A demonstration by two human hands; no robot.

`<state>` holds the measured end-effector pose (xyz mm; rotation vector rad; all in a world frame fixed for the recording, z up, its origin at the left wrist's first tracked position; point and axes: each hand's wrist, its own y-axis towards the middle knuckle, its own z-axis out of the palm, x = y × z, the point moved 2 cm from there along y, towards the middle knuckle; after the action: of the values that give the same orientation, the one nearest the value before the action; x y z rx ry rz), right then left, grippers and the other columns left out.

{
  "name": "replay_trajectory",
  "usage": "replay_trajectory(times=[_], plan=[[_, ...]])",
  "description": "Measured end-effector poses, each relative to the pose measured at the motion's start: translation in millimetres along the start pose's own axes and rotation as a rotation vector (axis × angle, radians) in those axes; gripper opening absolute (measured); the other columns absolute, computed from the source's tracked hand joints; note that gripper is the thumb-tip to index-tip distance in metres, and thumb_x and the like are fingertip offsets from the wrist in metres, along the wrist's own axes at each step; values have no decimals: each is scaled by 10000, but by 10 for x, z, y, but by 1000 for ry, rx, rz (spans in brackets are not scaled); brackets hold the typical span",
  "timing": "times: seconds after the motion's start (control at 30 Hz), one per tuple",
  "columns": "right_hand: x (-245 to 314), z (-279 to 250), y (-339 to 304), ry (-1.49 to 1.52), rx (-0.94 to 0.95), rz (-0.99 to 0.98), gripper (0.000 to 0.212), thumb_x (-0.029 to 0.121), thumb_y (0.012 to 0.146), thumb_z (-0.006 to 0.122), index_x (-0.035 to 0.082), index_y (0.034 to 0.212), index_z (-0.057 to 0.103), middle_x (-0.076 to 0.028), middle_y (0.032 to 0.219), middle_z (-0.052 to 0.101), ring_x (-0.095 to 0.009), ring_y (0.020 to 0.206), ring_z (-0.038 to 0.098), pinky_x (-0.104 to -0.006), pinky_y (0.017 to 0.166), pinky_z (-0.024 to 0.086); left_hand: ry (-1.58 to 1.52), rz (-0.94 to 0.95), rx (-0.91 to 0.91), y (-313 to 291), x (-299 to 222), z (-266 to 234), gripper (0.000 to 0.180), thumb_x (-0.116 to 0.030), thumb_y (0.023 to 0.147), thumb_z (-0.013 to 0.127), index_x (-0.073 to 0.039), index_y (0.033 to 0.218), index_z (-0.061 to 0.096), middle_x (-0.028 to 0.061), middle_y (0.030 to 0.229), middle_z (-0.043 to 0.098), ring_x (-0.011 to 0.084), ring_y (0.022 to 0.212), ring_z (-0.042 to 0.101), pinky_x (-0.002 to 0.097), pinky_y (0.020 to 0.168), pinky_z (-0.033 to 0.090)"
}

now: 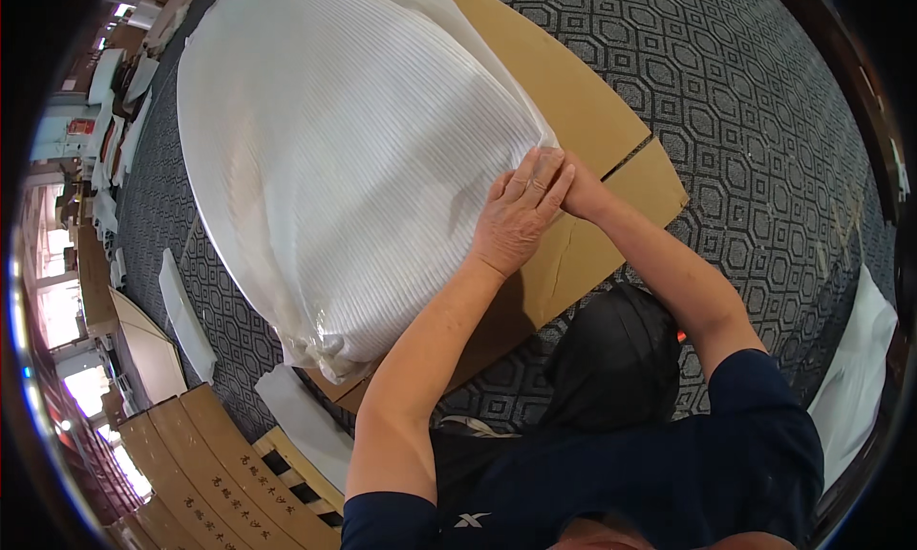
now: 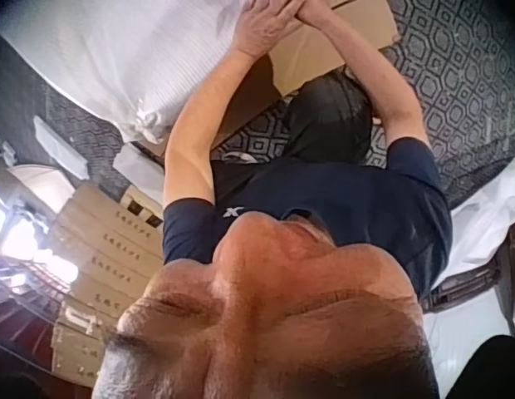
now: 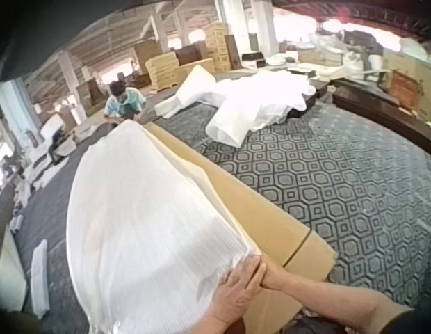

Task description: Packaging a large flat item using foam wrap and tape on a cardboard base.

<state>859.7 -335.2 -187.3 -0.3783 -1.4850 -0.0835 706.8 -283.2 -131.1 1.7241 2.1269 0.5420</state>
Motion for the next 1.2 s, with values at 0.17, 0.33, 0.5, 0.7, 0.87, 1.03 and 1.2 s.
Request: replay_trajectory(times=[0.17, 0.33, 0.5, 0.7, 0.87, 1.03, 1.2], plan=[[242, 0, -181, -260, -56, -9, 264, 82, 956, 652, -4, 1202, 691, -89, 1040, 743, -145, 870, 637, -281, 779, 555, -78, -157, 102, -70, 11, 76, 609, -239, 925, 676, -19, 1479, 550, 165, 1572, 509, 340, 1417, 526, 394, 1094, 434], [436, -395, -75, 99, -53, 272, 320, 126, 981, 679, 8, 1278, 650, -68, 1009, 701, -119, 880, 620, -256, 737, 524, -82, -231, 127, -96, 47, 63, 563, -292, 963, 642, 47, 1409, 583, 201, 1502, 555, 366, 1393, 538, 431, 1104, 428], [672, -236, 654, -229, -336, -106, 491, 154, 997, 691, 46, 1454, 548, -135, 1241, 653, -189, 1061, 644, -300, 885, 541, -78, -216, 160, -86, -9, 83, 532, -286, 957, 644, 59, 1360, 606, 205, 1449, 574, 370, 1367, 547, 440, 1091, 429], [1062, 538, 1206, -684, -241, -608, 663, 273, 919, 754, -35, 1455, 511, -255, 1353, 629, -390, 1222, 639, -430, 1047, 512, -108, -190, 108, -108, 85, 122, 452, -286, 963, 622, 50, 1265, 654, 215, 1409, 594, 379, 1362, 533, 454, 1080, 426], [908, 535, 1977, -605, -247, -296, 816, 395, 860, 802, -106, 1427, 496, -286, 1369, 622, -411, 1213, 653, -447, 1032, 526, -115, -172, 97, -123, 48, 177, 450, -258, 947, 645, 53, 1272, 633, 211, 1372, 587, 375, 1342, 526, 459, 1055, 431], [714, 426, 1840, -760, -244, -5, 916, 552, 796, 815, -136, 1346, 565, -302, 1234, 679, -404, 1116, 698, -461, 967, 560, -102, -166, 79, -97, 43, 132, 427, -238, 936, 661, 47, 1253, 629, 207, 1337, 586, 371, 1320, 521, 455, 1035, 435], [819, 379, 1487, -865, -137, 154, 921, 585, 802, 793, -146, 1324, 586, -273, 1084, 739, -410, 986, 734, -456, 896, 584, -111, -163, 67, -109, 51, 106, 406, -231, 932, 665, 36, 1236, 636, 201, 1317, 592, 368, 1294, 522, 454, 1023, 436]])
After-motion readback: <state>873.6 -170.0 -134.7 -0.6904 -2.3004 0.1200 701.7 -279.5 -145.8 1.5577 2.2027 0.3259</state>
